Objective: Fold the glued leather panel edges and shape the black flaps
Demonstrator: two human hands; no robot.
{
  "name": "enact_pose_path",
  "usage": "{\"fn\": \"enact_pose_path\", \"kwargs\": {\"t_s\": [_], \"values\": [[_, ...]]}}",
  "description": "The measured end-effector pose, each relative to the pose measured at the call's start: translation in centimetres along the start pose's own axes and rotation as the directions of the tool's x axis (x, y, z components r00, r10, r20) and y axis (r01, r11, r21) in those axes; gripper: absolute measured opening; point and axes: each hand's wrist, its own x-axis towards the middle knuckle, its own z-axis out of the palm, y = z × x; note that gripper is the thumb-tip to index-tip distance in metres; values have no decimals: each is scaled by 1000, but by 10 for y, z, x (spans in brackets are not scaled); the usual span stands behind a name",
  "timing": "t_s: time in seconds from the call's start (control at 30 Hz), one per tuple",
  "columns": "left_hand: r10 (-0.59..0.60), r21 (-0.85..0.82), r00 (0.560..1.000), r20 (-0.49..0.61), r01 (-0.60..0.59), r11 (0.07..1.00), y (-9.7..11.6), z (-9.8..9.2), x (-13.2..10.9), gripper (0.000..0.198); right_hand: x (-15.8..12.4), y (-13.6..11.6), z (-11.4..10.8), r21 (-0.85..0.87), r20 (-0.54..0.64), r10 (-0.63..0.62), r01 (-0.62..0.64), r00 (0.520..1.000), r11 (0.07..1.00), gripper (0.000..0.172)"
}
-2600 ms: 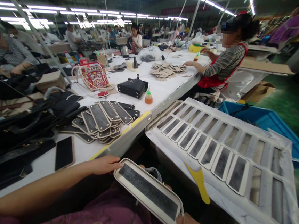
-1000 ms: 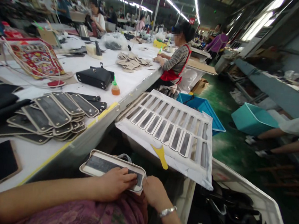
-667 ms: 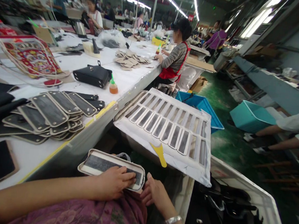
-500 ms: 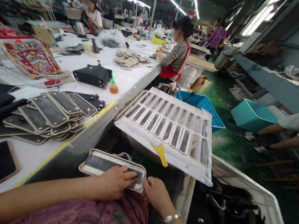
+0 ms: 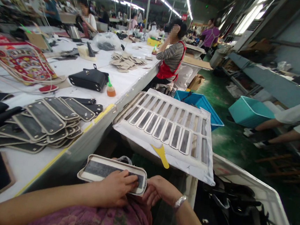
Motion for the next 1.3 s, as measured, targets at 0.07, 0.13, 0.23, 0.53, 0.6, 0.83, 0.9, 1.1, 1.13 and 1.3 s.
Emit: {"fn": "enact_pose_path", "kwargs": {"t_s": [0.07, 0.13, 0.23, 0.53, 0.6, 0.83, 0.9, 1.1, 1.13, 1.3], "values": [[8, -25, 1000, -16, -8, 1000, -1, -1, -1, 57, 5, 15, -6, 251, 68, -86, 66, 994, 966, 44], [9, -42, 1000, -24, -10, 999, -2, -1, -3, 59, 12, 27, -6, 316, 18, -122, 110, 992, 942, 52], [0, -48, 1000, -24, -1, 999, -4, -1, -3, 58, 21, 34, 1, 294, -68, -113, 129, 991, 947, 57], [-2, -26, 1000, 15, 2, 1000, -3, -1, 2, 61, 10, 1, 8, 38, -230, 46, -38, 972, 999, 39], [-3, -55, 1000, 20, 4, 998, -2, -2, -1, 67, 7, -6, 11, -27, -235, 70, -79, 969, 997, 38], [-60, -203, 993, -101, 38, 978, 8, -14, -29, 66, 9, -8, 19, -219, -283, 87, -153, 955, 964, 41], [-160, -336, 951, -264, 64, 940, 0, -20, -49, 57, 10, -5, 18, -232, -287, 85, -155, 954, 960, 43], [-888, -826, 436, -147, 440, 353, -70, -7, -125, 26, 5, -7, 16, -273, -254, 71, -142, 965, 952, 42], [-868, -865, 496, -39, 418, 278, -80, 0, -132, 28, 4, -8, 16, -278, -247, 69, -139, 967, 950, 42], [-705, -948, 696, 140, 300, 108, -99, 24, -135, 33, 2, -13, 15, -255, -198, 87, -137, 976, 957, 40]]}}
